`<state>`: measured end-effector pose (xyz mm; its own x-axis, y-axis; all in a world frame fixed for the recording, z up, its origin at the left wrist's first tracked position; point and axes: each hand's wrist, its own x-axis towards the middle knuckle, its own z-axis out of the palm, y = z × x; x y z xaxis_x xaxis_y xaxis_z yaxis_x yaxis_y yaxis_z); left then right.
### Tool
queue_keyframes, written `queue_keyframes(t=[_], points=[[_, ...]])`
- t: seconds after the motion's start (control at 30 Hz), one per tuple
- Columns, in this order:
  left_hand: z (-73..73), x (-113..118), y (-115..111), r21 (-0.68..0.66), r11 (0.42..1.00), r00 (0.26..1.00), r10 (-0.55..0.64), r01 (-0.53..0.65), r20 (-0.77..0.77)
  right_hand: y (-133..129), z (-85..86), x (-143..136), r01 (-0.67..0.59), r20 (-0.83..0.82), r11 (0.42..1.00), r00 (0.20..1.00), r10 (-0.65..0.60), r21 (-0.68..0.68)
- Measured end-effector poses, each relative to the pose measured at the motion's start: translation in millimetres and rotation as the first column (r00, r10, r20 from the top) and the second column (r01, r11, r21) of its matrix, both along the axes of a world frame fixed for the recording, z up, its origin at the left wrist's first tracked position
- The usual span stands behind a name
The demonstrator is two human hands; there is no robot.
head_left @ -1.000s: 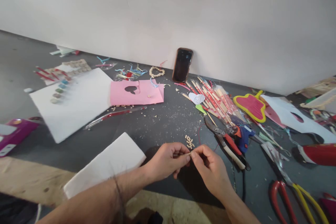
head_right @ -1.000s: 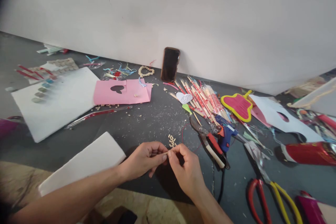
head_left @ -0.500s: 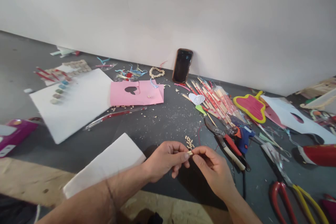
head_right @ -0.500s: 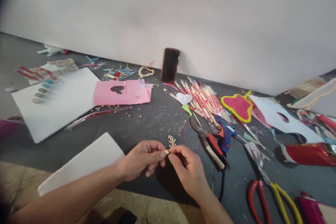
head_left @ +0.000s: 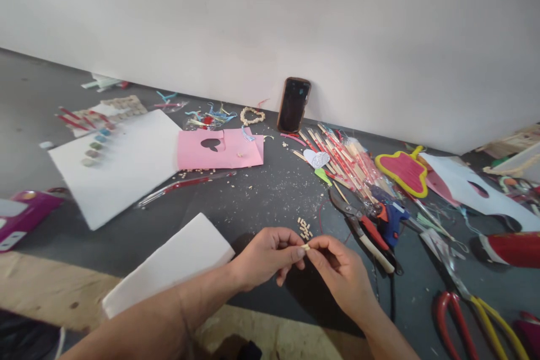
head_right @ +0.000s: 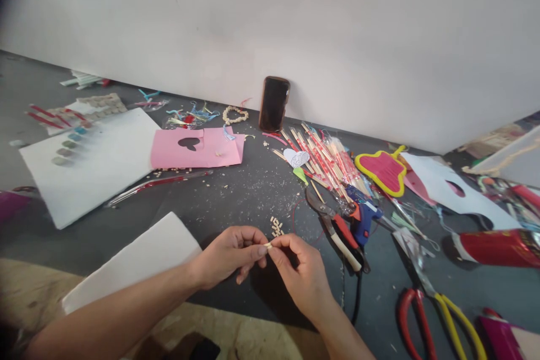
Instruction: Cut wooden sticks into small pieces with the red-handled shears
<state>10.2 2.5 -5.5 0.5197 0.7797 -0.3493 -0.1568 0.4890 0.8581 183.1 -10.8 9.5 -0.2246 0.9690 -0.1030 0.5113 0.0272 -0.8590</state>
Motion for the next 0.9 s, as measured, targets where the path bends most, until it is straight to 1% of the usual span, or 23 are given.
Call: queue_keyframes(t=[0.1,0.23,0.4,0.5,0.7,0.9], points=[[0.6,0.2,-0.9,0.044,0.999,0.999,-0.014,0.016,-0.053,-0.6,0.4,-0.1,-0.007,0.008,1.0,1.0,0.008,-0.021],[0.6,0.7,-1.6,0.098,0.994,0.994,-0.038,0.048,-0.102,0.0,3.2,-2.8,0.003,0.058,1.0,0.998,-0.002,-0.006],[0.5,1.2,-1.0,0.07,0.996,0.992,-0.054,0.062,-0.113,2.0,3.5,-3.2,-0.01,0.066,1.0,0.998,0.009,0.004],[1.7,1.5,-0.8,0.057,0.996,0.992,-0.06,0.066,-0.11,1.9,1.5,-1.8,0.003,0.065,1.0,0.998,-0.004,0.008],[4.3,2.4,-1.0,0.072,0.996,0.988,-0.048,0.059,-0.145,0.8,0.5,-2.1,0.01,0.081,1.0,0.997,-0.011,0.014],[1.6,1.5,-0.9,0.073,0.996,0.989,-0.04,0.051,-0.139,1.7,-0.6,-2.7,0.017,0.094,0.999,0.995,-0.021,0.039]])
